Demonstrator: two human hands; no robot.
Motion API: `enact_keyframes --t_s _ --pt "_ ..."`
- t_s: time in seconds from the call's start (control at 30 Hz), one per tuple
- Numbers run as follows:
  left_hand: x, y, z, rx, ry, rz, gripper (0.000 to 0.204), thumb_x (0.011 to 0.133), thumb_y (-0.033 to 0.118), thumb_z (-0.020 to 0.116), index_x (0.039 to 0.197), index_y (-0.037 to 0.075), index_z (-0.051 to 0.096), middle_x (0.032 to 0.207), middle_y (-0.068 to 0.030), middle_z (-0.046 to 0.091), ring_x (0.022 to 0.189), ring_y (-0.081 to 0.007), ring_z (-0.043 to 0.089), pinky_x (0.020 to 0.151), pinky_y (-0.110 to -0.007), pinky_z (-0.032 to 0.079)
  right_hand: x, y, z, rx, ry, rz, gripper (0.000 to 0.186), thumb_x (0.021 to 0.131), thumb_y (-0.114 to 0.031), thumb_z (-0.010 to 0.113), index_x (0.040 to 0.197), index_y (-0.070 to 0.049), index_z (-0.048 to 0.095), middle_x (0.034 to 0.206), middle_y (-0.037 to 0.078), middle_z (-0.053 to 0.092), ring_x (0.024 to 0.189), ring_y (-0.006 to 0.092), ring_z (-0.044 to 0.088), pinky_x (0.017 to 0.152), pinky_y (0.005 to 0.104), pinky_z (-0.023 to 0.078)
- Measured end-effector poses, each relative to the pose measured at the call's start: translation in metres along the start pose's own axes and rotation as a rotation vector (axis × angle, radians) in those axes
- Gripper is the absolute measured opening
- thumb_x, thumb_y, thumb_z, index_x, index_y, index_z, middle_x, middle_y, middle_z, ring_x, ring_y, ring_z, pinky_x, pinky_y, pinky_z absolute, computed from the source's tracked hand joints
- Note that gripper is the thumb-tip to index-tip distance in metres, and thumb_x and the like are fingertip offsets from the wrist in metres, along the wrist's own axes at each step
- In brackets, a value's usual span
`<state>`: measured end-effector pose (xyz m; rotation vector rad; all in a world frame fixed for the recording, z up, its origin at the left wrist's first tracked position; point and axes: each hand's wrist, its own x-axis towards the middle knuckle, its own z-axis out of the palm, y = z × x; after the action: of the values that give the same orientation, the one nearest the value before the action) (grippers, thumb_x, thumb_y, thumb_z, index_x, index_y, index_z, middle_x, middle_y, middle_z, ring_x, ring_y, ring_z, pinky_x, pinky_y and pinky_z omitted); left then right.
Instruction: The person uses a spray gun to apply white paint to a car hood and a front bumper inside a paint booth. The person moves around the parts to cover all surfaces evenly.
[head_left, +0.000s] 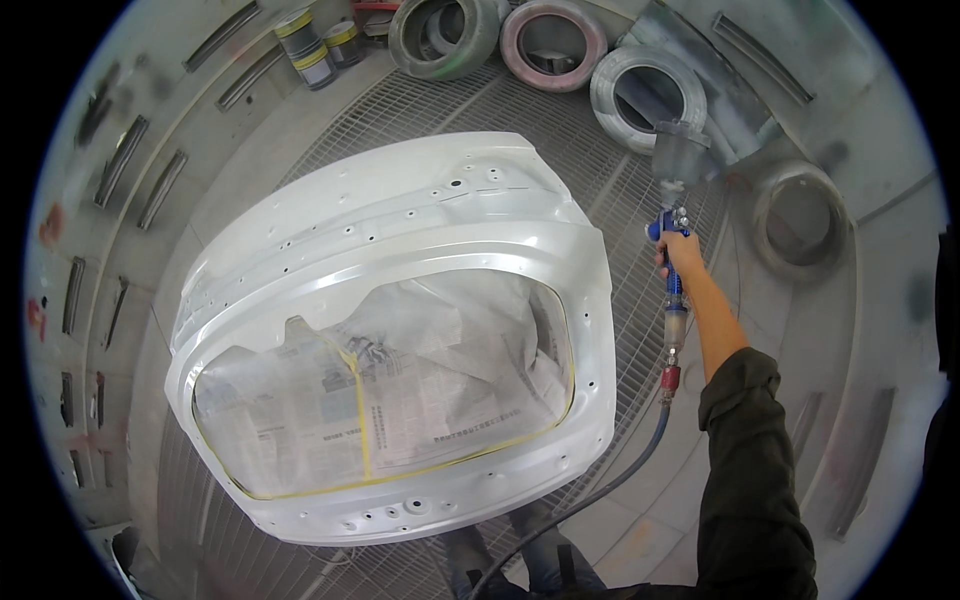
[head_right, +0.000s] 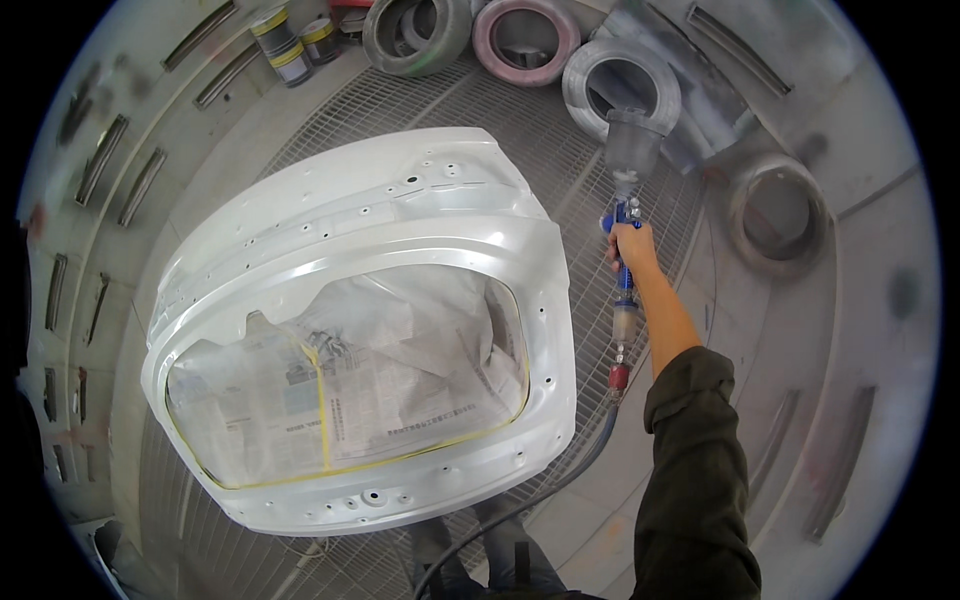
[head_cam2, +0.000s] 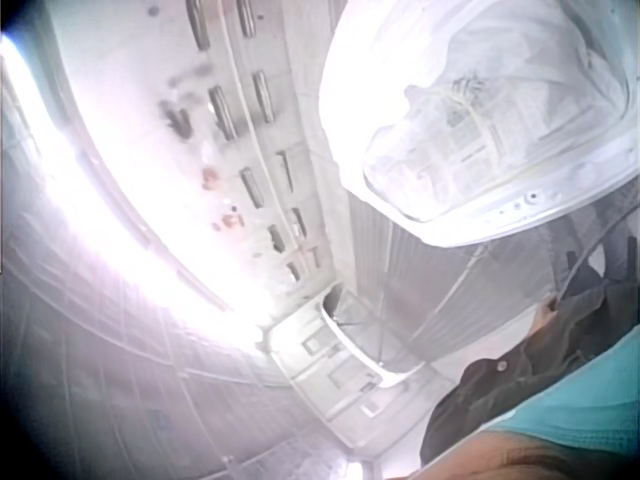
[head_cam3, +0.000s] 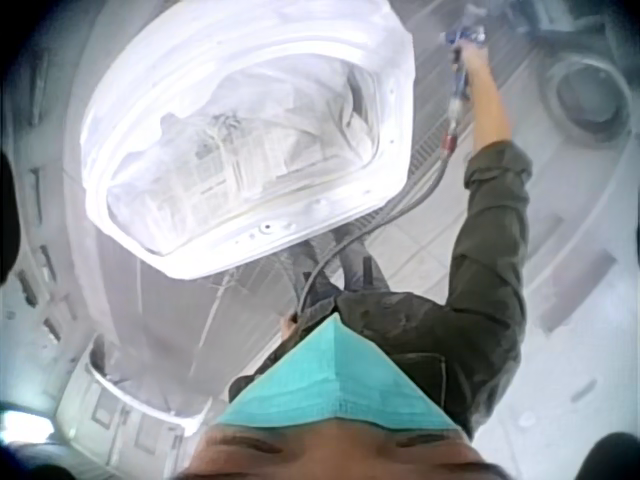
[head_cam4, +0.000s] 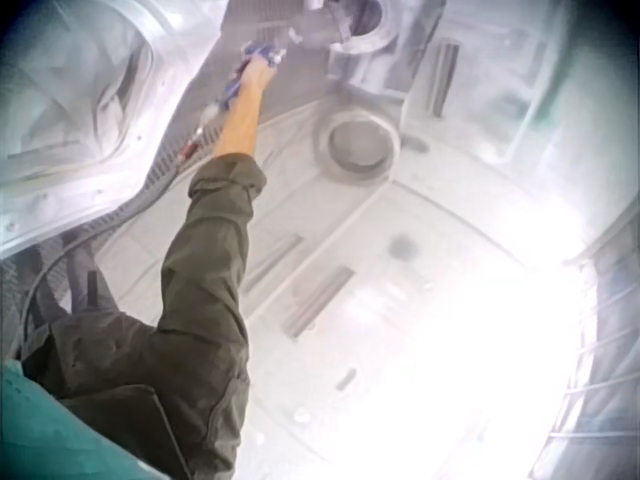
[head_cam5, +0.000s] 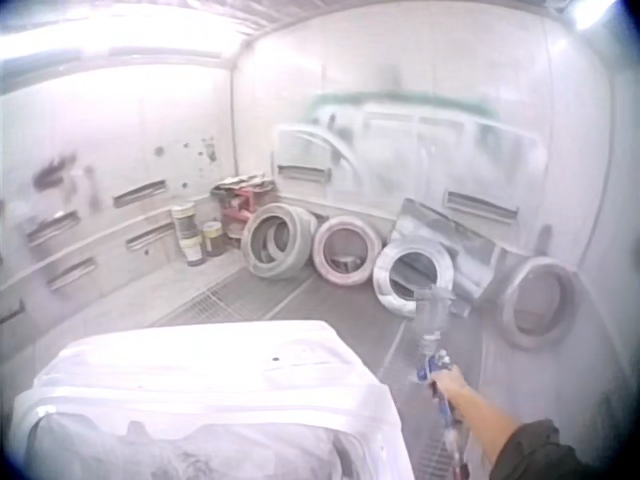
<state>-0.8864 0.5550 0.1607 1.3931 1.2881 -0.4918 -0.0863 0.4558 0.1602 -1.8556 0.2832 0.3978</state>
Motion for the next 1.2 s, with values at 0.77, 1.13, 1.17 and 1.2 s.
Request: enact_keyframes --t_s 0.77,1.13,1.17,1.2 --pt "0.041 -0.022 -0.072 -0.085 0.191 0.047 0.034 0.083 0.028 0.076 0.099 -0.002 0.068 0.084 -0.0116 0.069 0.079 -0.0216 0.063 0.072 -0.040 0.049 -0.256 -0.069 0.304 0.011 -0.456 -0.262 0.043 0.077 -0.021 0.062 0.110 0.005 0.063 0.080 0.015 0.066 0.065 0.0207 0.062 0.057 0.0372 0.051" --pt "0.044 -0.032 -0.099 -0.071 0.221 0.035 0.034 0.083 0.027 0.076 0.099 -0.002 0.068 0.084 -0.0119 0.069 0.079 -0.0217 0.063 0.072 -0.040 0.049 -0.356 -0.057 0.386 0.101 -1.019 -0.110 0.042 0.078 -0.014 0.058 0.118 -0.006 0.064 0.066 0.007 0.056 0.054 0.0153 0.052 0.052 0.0339 0.044" --pt "0.049 -0.032 -0.098 -0.063 0.205 0.043 0.034 0.083 0.027 0.076 0.099 -0.002 0.068 0.084 -0.0119 0.069 0.079 -0.0217 0.063 0.072 -0.040 0.049 -0.350 -0.052 0.370 0.099 -0.938 -0.137 0.041 0.078 -0.014 0.058 0.117 -0.006 0.064 0.066 0.006 0.057 0.052 0.0146 0.050 0.050 0.0330 0.043" --pt "0.051 -0.032 -0.097 -0.053 0.196 0.045 0.034 0.083 0.027 0.076 0.099 -0.002 0.068 0.084 -0.0119 0.069 0.079 -0.0217 0.063 0.072 -0.040 0.049 -0.342 -0.041 0.360 0.126 -0.872 -0.156 0.040 0.078 -0.014 0.058 0.117 -0.005 0.065 0.066 0.006 0.057 0.051 0.0144 0.050 0.048 0.0328 0.043"
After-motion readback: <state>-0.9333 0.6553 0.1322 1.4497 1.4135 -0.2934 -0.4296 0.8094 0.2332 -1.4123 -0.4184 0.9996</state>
